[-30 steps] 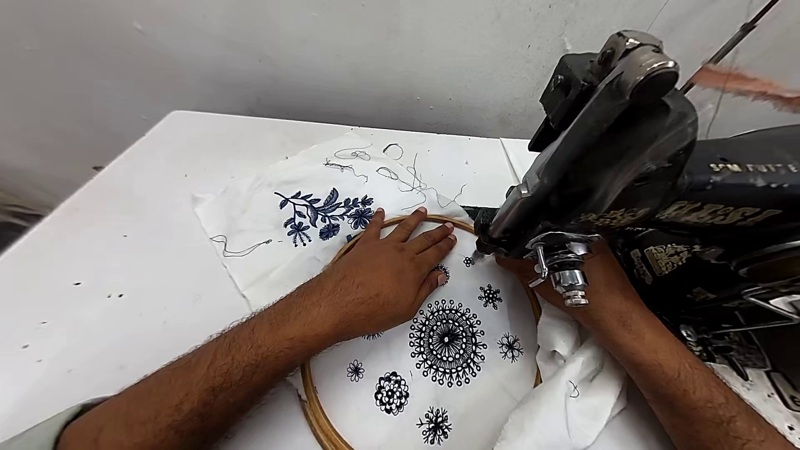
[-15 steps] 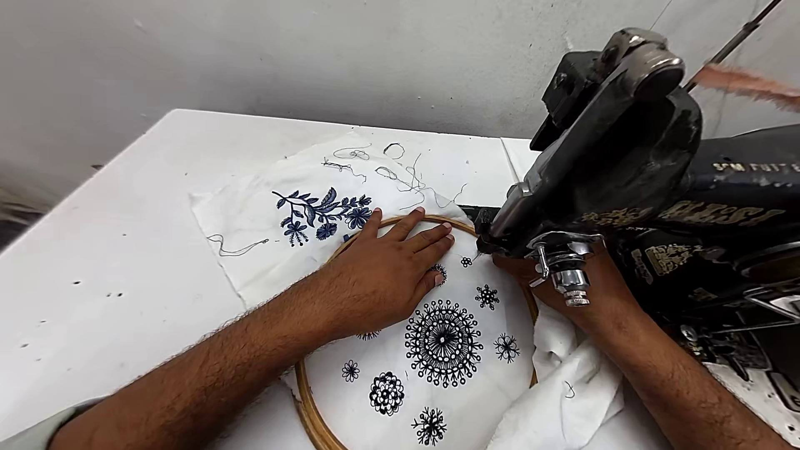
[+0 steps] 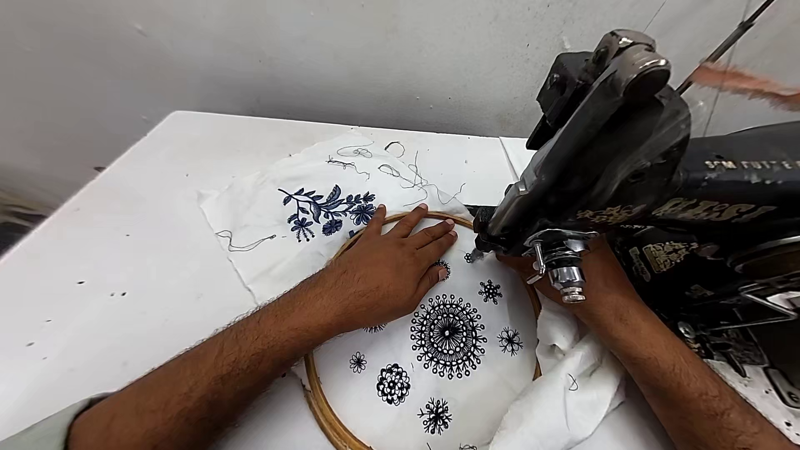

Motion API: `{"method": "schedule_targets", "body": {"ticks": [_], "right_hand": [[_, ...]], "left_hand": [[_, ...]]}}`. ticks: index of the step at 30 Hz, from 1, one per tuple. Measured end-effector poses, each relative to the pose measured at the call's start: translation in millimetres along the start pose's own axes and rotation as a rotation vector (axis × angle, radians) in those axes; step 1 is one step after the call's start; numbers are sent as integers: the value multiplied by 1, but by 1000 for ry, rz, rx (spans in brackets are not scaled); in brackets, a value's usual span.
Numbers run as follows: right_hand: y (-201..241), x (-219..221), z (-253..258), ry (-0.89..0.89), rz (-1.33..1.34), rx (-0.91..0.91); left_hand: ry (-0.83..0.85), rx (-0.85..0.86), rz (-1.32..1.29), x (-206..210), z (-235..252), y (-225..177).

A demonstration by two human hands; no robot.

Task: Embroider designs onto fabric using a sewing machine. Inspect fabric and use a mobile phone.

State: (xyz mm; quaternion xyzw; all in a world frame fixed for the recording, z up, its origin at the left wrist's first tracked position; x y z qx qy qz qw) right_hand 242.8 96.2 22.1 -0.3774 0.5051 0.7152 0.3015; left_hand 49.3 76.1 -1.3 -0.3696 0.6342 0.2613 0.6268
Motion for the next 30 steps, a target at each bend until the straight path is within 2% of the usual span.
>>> {"method": "schedule_targets", "body": {"ticks": [5, 9, 15, 20, 24, 30], "right_hand": [[-1, 3, 1, -37, -6, -66], [0, 0, -1, -4, 32, 9], [2, 3, 0, -40, -25, -84], [0, -1, -1, -5, -8, -17], [0, 3, 0, -47, -15, -88], [-1, 1, 1, 6, -23, -2]], "left_hand": [[35, -15, 2, 0, -2, 2], [-3, -8, 3, 0, 1, 1], [33, -13, -6, -1, -1, 2], [4, -10, -6, 1, 2, 0], [27, -16, -6, 0, -1, 2], [-9, -8, 0, 1, 1, 1]]}}
Point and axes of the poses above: each hand's wrist, its own z-axis towards the middle knuckle, its own x-axis out of the palm, y = z × x, the point moved 8 cm from there along z, towards the middle knuckle, and after that the axes turned 7 degrees about y, right-handed, at the moved point
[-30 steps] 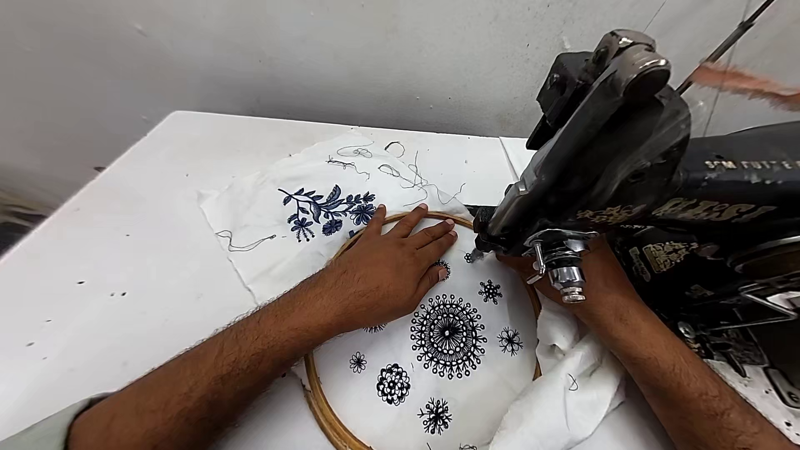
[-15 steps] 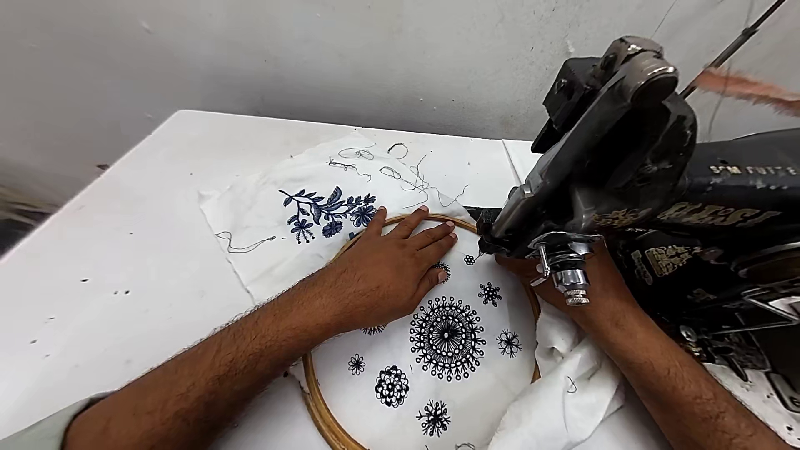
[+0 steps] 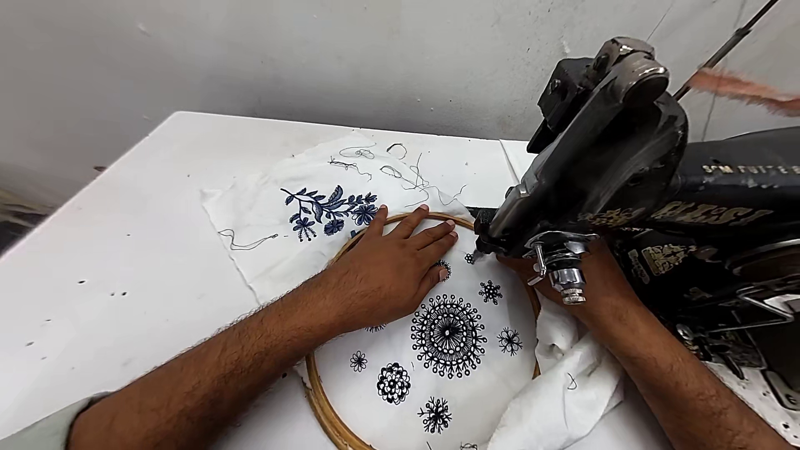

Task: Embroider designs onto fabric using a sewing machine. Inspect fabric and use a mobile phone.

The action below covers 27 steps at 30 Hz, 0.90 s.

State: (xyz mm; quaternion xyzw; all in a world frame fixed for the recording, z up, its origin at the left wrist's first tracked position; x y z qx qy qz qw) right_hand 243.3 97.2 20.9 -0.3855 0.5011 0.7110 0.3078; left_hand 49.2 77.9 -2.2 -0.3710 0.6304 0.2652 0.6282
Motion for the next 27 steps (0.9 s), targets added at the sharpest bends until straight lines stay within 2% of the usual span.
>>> {"method": "schedule_targets", "body": {"ticks": [4, 19, 27], "right_hand": [[1, 2, 0, -29, -21, -61], [1, 2, 2, 25, 19, 23], [12, -6, -1, 44, -1, -17]], "left_hand": [[39, -7, -3, 0, -2, 1], [22, -3, -21, 1, 2, 4], [11, 14, -52, 0, 4, 5]]}}
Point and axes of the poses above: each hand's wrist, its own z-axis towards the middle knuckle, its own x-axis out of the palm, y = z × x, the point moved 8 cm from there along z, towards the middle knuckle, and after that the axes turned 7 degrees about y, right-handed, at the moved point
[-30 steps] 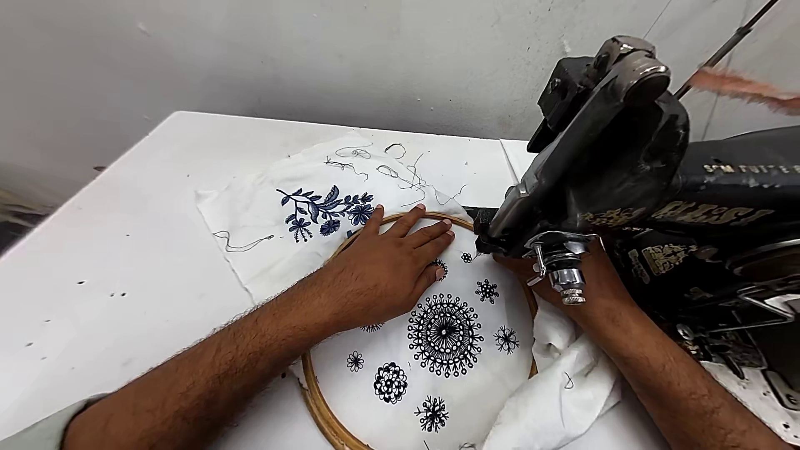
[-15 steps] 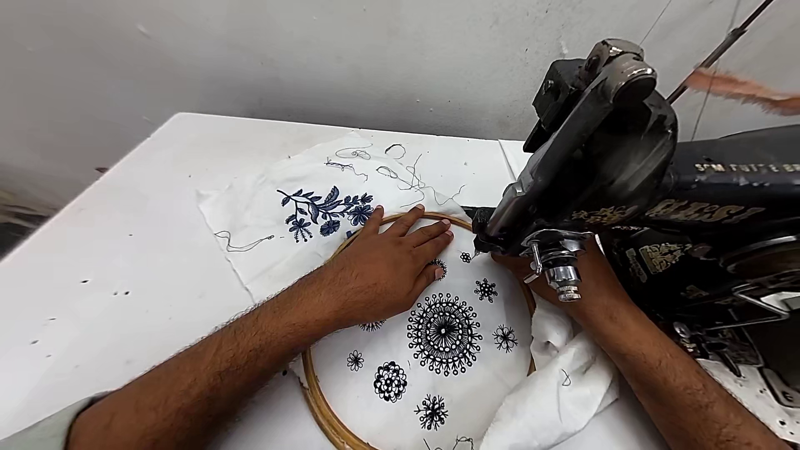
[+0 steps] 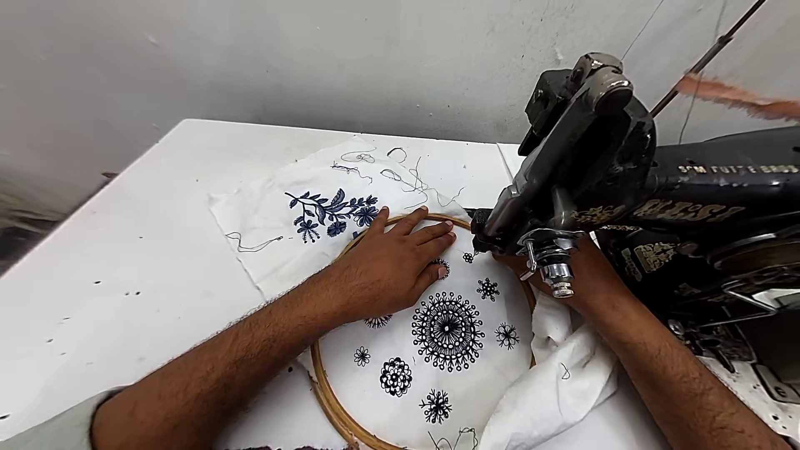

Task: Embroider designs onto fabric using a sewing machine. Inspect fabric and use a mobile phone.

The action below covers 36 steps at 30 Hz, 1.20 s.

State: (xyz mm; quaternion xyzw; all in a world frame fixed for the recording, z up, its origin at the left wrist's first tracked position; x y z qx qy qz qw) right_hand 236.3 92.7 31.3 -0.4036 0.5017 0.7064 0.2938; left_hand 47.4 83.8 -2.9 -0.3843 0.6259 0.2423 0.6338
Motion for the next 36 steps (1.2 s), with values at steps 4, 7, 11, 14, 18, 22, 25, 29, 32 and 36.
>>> {"method": "schedule_targets", "body": {"ticks": [4, 7, 11, 14, 18, 22, 25, 29, 32, 36], "right_hand": [[-6, 6, 6, 33, 6, -1], [-13, 14, 11, 64, -20, 7], [-19, 25, 21, 81, -94, -12], [-26, 30, 28, 100, -157, 7], [-26, 25, 26, 107, -110, 29], [-18, 6, 21, -30, 106, -16], [-22, -1, 23, -75, 119, -4], [-19, -5, 21, -97, 84, -7], [-16, -7, 22, -123, 64, -60], [-15, -8, 24, -142, 112, -142]], "left_hand": [[-93, 58, -79, -5, 6, 5], [-202, 85, -113, -12, 13, 7], [-321, 148, -54, -19, 22, -11], [-301, 181, 19, -17, 25, -22], [-318, 109, -171, -25, 21, 2], [-542, -90, -298, -57, -3, 69], [-556, -281, -369, -57, -23, 135], [-460, -423, -336, -42, -37, 184], [-482, -474, -315, -42, -42, 191], [-548, -569, -350, -47, -52, 190]]}}
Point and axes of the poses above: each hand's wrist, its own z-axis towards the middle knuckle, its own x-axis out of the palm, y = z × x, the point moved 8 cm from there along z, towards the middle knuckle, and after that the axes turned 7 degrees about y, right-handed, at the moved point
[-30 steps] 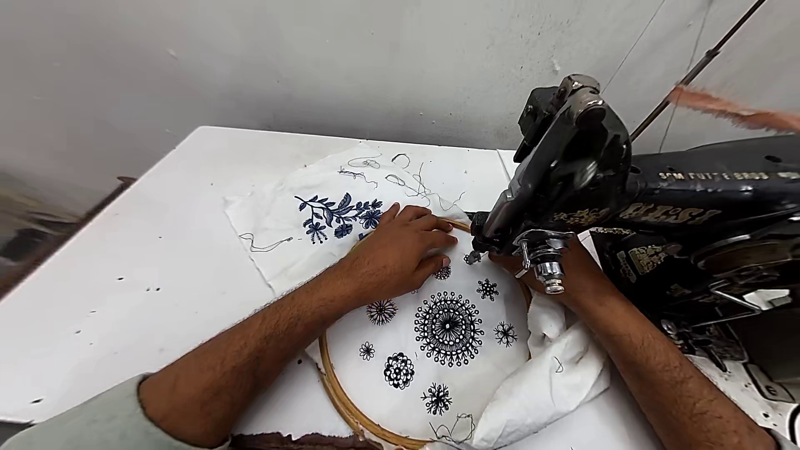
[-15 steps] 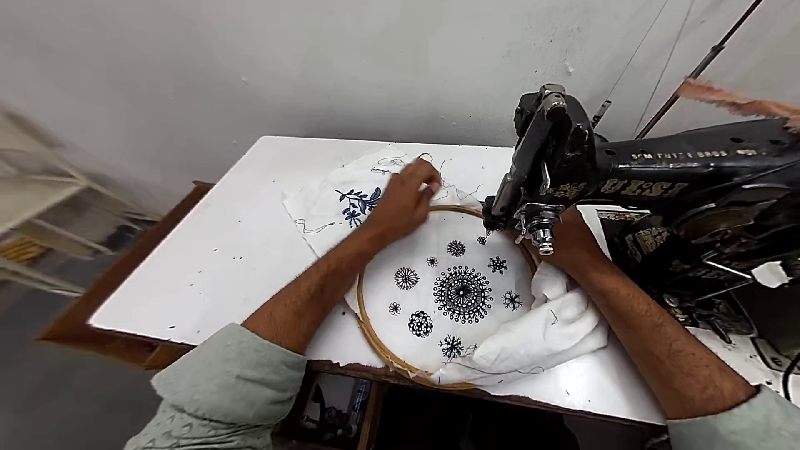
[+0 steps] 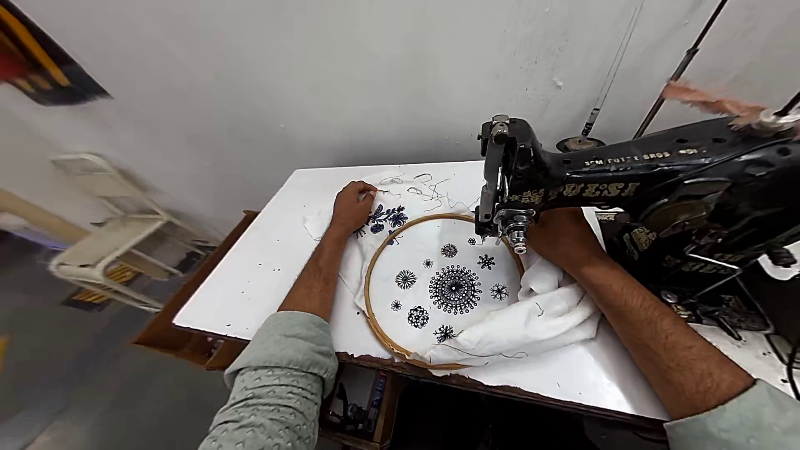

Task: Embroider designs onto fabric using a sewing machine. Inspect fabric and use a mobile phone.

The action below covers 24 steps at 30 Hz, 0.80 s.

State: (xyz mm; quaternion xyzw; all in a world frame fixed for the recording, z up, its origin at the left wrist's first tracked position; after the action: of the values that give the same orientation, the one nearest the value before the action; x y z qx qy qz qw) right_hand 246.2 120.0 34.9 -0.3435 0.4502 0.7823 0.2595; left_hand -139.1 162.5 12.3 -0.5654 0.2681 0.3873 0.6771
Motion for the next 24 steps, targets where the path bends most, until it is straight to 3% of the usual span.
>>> {"method": "schedule_targets", "body": {"ticks": [6, 9, 16, 20, 22, 24], "right_hand": [[7, 11, 1, 230, 6, -19], [10, 13, 2, 234, -7, -86], [8, 16, 3, 236, -10, -126], [4, 18, 1, 272, -97, -67], [2, 16, 1, 269, -128, -47], [-1, 14, 1, 240, -162, -48]], "left_hand": [[-103, -135, 124, -6, -11, 1], [-208, -168, 166, -19, -27, -2], [-600, -148, 82, -65, -78, -1], [-861, -200, -133, -94, -125, 3], [-746, -216, -187, -86, -152, -13], [-459, -245, -61, -64, -180, -42]]}}
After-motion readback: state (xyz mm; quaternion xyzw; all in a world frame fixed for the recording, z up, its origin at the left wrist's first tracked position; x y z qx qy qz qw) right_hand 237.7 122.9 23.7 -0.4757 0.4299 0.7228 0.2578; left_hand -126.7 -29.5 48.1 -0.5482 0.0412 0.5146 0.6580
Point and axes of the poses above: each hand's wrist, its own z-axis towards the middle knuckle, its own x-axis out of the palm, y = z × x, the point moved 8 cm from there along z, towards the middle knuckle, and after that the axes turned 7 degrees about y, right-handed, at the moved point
